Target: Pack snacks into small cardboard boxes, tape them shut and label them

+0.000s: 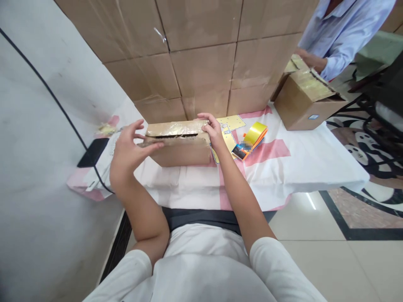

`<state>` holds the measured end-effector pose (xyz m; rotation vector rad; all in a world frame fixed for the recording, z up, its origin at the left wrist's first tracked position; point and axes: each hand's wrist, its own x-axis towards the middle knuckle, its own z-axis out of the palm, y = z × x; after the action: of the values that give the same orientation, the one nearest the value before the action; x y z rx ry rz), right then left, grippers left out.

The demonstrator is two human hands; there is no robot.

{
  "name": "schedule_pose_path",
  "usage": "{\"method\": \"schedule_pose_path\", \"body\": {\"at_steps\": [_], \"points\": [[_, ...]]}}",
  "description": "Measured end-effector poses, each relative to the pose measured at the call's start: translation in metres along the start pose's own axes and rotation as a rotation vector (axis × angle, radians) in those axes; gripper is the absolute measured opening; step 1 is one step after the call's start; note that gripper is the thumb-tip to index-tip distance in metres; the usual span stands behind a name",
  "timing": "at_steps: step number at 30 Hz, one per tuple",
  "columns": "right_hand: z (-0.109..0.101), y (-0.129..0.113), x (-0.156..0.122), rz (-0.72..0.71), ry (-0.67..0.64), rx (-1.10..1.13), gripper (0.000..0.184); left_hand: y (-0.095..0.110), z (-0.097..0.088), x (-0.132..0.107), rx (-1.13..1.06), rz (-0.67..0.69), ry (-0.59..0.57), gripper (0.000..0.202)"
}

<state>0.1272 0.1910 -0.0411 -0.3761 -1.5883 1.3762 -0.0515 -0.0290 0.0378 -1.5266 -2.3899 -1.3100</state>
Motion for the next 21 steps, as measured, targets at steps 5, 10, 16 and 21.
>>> {"method": "schedule_pose_path", "body": {"at_steps": [5, 10, 16, 21], "points": [[0.001, 0.001, -0.004, -0.014, 0.023, 0.003, 0.044, 0.002, 0.024, 0.023, 0.214, 0.024, 0.127, 0.059], [0.009, 0.000, -0.005, -0.046, 0.117, -0.044, 0.044, 0.017, 0.054, -0.012, 0.237, 0.269, 0.050, 0.018], [-0.037, -0.041, -0.040, -0.272, 0.588, -0.480, 0.027, 0.014, 0.075, -0.047, 0.226, 0.322, 0.121, 0.032], [-0.112, -0.054, -0.068, -0.021, 0.906, -0.408, 0.023, 0.010, 0.077, -0.034, 0.175, 0.283, 0.043, 0.035]]}}
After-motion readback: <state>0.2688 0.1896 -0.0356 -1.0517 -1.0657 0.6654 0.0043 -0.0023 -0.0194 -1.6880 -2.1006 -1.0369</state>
